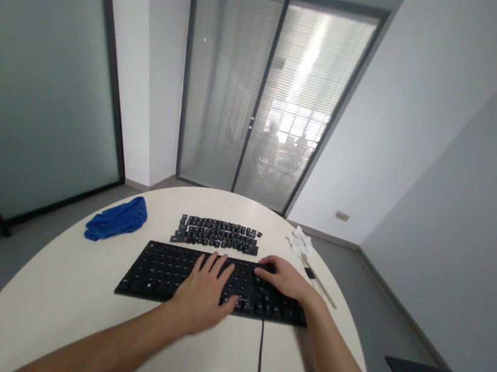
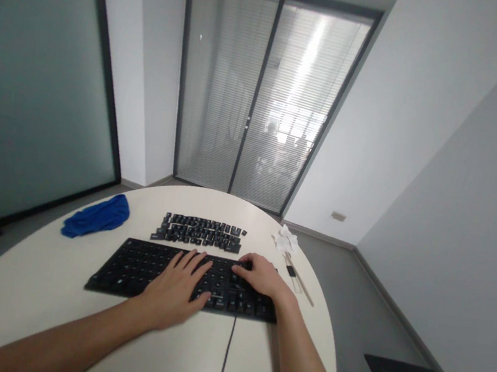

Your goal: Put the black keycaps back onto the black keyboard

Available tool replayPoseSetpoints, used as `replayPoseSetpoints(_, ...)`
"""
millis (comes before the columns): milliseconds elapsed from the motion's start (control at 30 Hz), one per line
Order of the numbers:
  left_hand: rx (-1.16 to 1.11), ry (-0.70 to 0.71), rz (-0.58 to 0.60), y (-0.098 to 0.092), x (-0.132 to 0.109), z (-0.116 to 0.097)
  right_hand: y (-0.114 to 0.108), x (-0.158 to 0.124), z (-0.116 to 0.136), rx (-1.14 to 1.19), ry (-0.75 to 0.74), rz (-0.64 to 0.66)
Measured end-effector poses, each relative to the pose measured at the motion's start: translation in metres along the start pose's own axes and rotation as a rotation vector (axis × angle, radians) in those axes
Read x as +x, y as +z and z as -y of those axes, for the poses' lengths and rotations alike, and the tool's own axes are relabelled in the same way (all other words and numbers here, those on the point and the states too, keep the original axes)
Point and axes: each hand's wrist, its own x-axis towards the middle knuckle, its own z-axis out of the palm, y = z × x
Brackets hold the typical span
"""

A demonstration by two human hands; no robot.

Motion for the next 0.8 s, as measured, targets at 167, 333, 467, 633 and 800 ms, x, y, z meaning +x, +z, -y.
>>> replayPoseSetpoints(167, -0.001, -0.002, -0.011, 0.002, 0.000, 0.001, 0.001, -0.001, 0.004, 0.014, -0.005, -0.024)
replayPoseSetpoints(333, -0.002, 0.008, -0.021, 0.003, 0.000, 0.002, 0.000, 0.002, 0.003, -0.006, -0.037, -0.058)
replayPoseSetpoints(467, 0.002, 0.014, -0.015, 0.003, 0.000, 0.002, 0.000, 0.009, -0.008, -0.072, -0.001, -0.129)
replayPoseSetpoints(633, -0.004, 0.005, -0.015, 0.003, 0.001, 0.002, 0.000, 0.027, -0.021, -0.152, 0.049, -0.142)
replayPoseSetpoints(800, -0.008, 0.005, 0.000, 0.002, 0.001, 0.003, 0.001, 0.055, -0.026, -0.232, 0.043, -0.122)
